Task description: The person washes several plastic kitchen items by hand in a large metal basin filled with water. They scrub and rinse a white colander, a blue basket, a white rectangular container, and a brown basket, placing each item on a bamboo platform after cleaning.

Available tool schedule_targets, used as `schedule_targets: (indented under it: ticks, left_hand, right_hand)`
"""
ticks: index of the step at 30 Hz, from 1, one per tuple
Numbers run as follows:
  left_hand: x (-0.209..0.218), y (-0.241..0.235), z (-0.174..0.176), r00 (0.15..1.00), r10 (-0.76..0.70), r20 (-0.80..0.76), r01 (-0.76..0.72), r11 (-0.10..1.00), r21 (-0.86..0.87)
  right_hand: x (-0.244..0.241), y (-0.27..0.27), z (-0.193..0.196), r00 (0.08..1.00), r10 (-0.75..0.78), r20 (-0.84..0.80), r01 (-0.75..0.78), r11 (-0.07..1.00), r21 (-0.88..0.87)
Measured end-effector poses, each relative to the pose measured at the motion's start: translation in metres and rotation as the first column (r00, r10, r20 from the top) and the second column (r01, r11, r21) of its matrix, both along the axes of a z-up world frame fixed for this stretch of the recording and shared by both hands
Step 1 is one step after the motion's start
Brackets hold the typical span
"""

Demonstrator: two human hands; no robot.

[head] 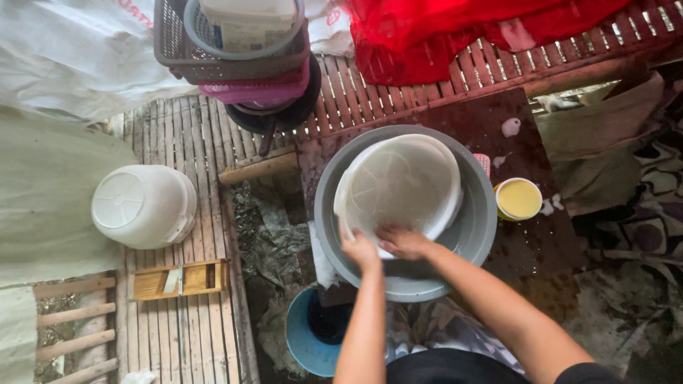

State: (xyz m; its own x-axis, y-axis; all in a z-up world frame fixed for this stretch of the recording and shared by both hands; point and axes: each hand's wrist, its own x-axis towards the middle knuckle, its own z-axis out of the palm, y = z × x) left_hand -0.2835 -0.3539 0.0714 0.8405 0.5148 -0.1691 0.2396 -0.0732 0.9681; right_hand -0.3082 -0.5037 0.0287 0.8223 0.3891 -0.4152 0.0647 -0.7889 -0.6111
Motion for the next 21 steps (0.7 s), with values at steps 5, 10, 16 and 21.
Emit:
schedule_targets:
  ticks: [5, 10, 16, 21]
  left_hand:
    - [0.038, 0.029, 0.073, 0.956, -0.291, 0.036, 0.282, 0.946, 0.157]
    - [-0.009, 0.006, 0.089, 0.917, -0.29, 0.273, 0.233, 0.946, 0.223]
    - [0.021, 0.027, 0.087, 0.906, -0.355, 0.231, 0.277, 0.91, 0.309]
    - [0.06, 0.046, 0.052, 0.949, -0.299, -0.095, 0.313, 0.926, 0.212]
  right_hand:
    - [0.008, -0.035, 0.019, 0.993, -0.049, 0.109, 0.108, 0.764, -0.636]
    - [0.009, -0.001, 0.009, 0.981, -0.187, -0.046, 0.154, 0.906, -0.395]
    - [-0.007, -0.003, 0.062, 0.977, 0.055, -0.204, -0.117, 0.945, -0.306]
    - [0.007, -0.037, 0.076, 0.76, -0.023, 0.649, 0.5, 0.658, -0.562]
